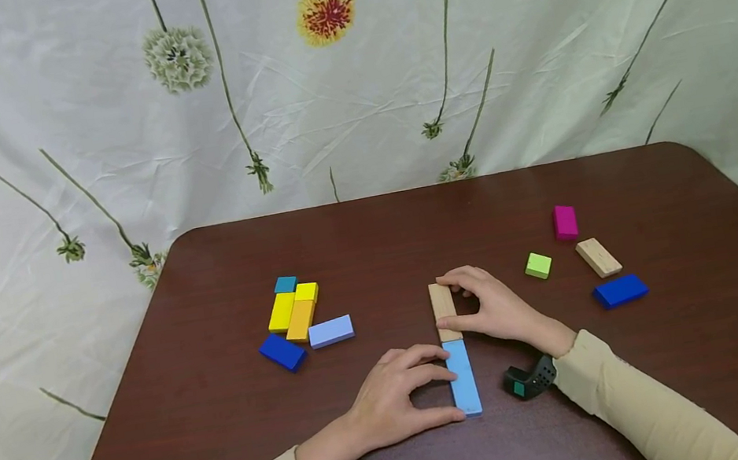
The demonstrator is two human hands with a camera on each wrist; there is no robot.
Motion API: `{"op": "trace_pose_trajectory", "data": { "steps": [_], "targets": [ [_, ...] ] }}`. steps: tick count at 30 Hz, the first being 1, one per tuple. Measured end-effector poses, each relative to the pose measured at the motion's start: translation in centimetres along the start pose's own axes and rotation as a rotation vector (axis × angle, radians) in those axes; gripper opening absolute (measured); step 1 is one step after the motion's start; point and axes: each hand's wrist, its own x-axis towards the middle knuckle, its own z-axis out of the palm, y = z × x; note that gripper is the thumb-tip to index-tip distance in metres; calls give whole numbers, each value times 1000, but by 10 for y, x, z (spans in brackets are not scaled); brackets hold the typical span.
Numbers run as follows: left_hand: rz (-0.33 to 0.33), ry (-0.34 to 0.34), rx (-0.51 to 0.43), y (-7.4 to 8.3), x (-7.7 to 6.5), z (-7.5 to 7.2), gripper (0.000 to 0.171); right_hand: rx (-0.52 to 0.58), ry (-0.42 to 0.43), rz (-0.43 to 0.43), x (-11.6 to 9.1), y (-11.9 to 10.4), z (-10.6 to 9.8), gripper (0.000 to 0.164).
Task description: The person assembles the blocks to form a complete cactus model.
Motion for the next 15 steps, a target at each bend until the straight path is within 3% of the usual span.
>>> {"op": "trace_pose_trajectory", "data": {
  "steps": [8,15],
  "targets": [
    [-26,42,-46,-2,0,2,35,50,38,35,-1,-2,-3,62],
    [-63,67,-61,-4,1,3,33,52,167,57,-1,5,-21,47]
  ]
}}
